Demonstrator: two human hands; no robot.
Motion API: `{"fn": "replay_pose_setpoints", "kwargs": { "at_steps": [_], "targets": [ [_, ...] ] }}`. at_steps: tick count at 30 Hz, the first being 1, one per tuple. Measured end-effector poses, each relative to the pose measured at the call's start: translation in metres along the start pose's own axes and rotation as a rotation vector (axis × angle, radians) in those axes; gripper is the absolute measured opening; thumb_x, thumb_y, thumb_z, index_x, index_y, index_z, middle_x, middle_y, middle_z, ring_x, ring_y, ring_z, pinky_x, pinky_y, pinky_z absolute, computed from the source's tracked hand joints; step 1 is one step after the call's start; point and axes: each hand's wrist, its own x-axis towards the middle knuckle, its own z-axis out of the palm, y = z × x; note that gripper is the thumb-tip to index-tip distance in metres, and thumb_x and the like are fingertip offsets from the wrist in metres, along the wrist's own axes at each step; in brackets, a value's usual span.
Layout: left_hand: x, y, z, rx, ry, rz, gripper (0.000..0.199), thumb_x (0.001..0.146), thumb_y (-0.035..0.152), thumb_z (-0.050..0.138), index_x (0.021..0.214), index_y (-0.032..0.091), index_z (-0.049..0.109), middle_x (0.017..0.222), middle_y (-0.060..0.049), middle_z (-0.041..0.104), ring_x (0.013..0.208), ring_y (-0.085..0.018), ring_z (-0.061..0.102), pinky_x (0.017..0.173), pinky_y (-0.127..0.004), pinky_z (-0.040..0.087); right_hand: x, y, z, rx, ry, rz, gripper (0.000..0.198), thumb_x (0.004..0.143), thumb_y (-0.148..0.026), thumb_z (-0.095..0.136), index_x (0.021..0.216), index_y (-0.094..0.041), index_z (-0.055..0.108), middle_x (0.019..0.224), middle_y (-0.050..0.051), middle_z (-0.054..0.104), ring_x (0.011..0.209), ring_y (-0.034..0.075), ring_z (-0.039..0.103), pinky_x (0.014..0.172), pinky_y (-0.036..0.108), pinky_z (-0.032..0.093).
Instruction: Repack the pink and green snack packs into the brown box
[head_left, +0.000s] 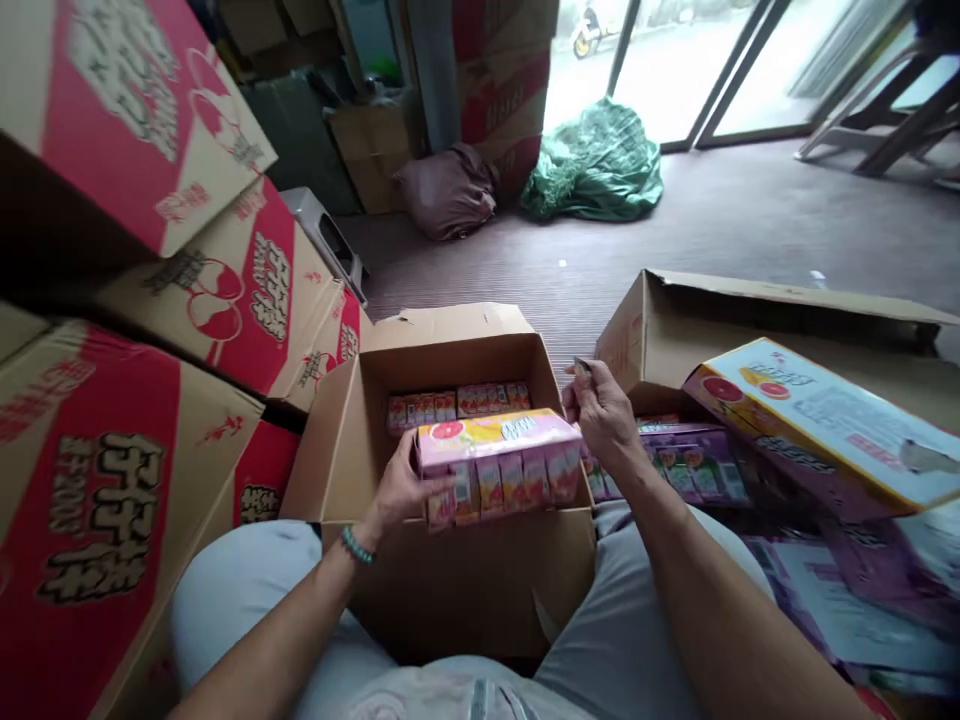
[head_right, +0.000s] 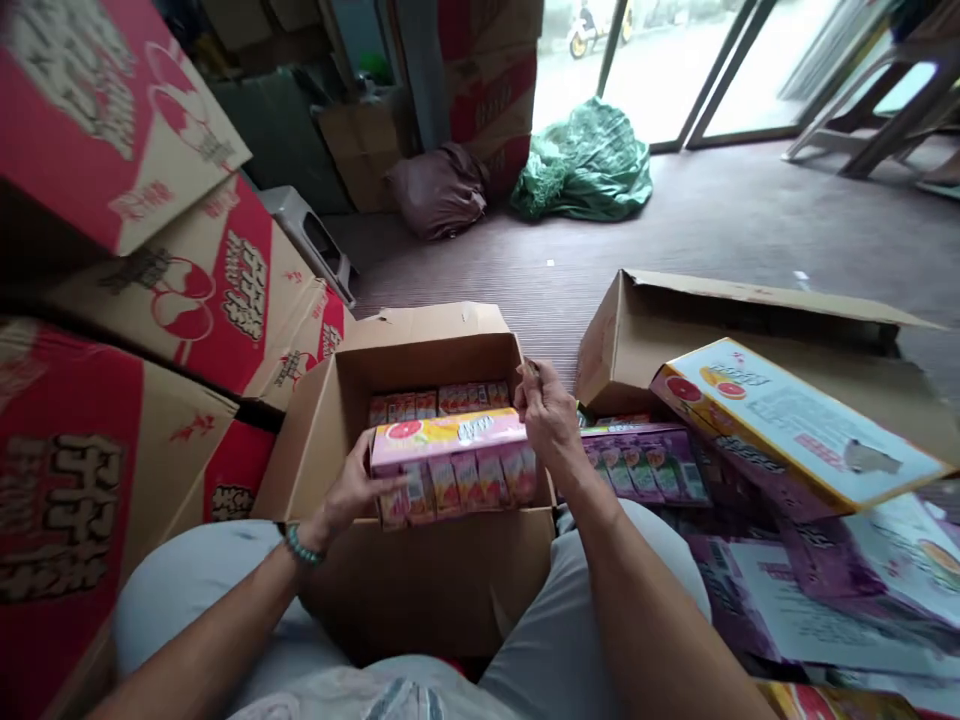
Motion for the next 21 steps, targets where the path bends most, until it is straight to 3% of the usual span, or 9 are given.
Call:
{"fn": "replay_pose_setpoints", "kwargs": {
  "at_steps": [3, 6, 9, 12, 17, 21],
  "targets": [
    [-0.063, -0.012, -0.005, 0.09, 0.002, 0.092, 0.088, 0.052, 0.033, 0.088, 0.123, 0.021, 0.037, 0.119, -0.009, 0.058, 0.11, -0.025, 0.057, 0.096, -0.039, 0.048, -0.04, -0.025, 0.002, -0.107, -0.081, -0.071, 0.03, 0.097, -0.048, 0.032, 0.096, -0.023, 0.049, 0.062, -0.005, 0.051, 0.05, 0.01, 0.047, 0.052, 0.022, 0.035],
    [-0.091, -0.03, -0.001, 0.143, 0.059, 0.144, 0.084, 0.056, 0.033, 0.085, 0.122, 0.022, 0.035, 0.116, -0.009, 0.057, 0.105, -0.024, 0.058, 0.093, -0.04, 0.049, -0.081, -0.055, 0.008, -0.46, -0.348, -0.267, 0.026, 0.097, -0.036, 0.033, 0.088, -0.021, 0.052, 0.073, 0.001, 0.06, 0.062, 0.012, 0.054, 0.058, 0.024, 0.033],
    [-0.092, -0.04, 0.002, 0.166, 0.081, 0.24, 0.081, 0.057, 0.033, 0.085, 0.121, 0.021, 0.037, 0.115, -0.009, 0.055, 0.105, -0.024, 0.057, 0.094, -0.041, 0.047, -0.109, -0.084, 0.02, -0.841, -0.652, -0.415, 0.018, 0.093, -0.022, 0.036, 0.09, -0.02, 0.054, 0.083, 0.004, 0.065, 0.069, 0.015, 0.059, 0.056, 0.026, 0.028],
    [-0.09, -0.042, 0.004, 0.141, 0.098, 0.297, 0.083, 0.056, 0.035, 0.085, 0.122, 0.02, 0.037, 0.114, -0.009, 0.053, 0.104, -0.024, 0.055, 0.093, -0.041, 0.047, -0.124, -0.108, 0.039, -1.068, -0.838, -0.493, 0.02, 0.088, -0.015, 0.039, 0.098, -0.02, 0.056, 0.087, 0.005, 0.067, 0.069, 0.016, 0.061, 0.055, 0.027, 0.025],
    [-0.094, -0.044, 0.006, 0.141, 0.121, 0.285, 0.073, 0.061, 0.043, 0.08, 0.117, 0.018, 0.041, 0.11, -0.009, 0.052, 0.099, -0.024, 0.054, 0.089, -0.038, 0.046, -0.134, -0.131, 0.077, -1.188, -0.967, -0.591, 0.023, 0.091, -0.019, 0.037, 0.103, -0.019, 0.057, 0.084, 0.008, 0.068, 0.074, 0.02, 0.065, 0.056, 0.028, 0.032],
    [-0.093, -0.046, 0.006, 0.128, 0.129, 0.265, 0.072, 0.059, 0.039, 0.081, 0.116, 0.019, 0.042, 0.11, -0.011, 0.053, 0.103, -0.027, 0.054, 0.092, -0.042, 0.045, -0.141, -0.139, 0.099, -1.256, -0.975, -0.588, 0.026, 0.091, -0.015, 0.035, 0.103, -0.018, 0.058, 0.081, 0.01, 0.068, 0.073, 0.022, 0.066, 0.057, 0.028, 0.038]
  ]
}}
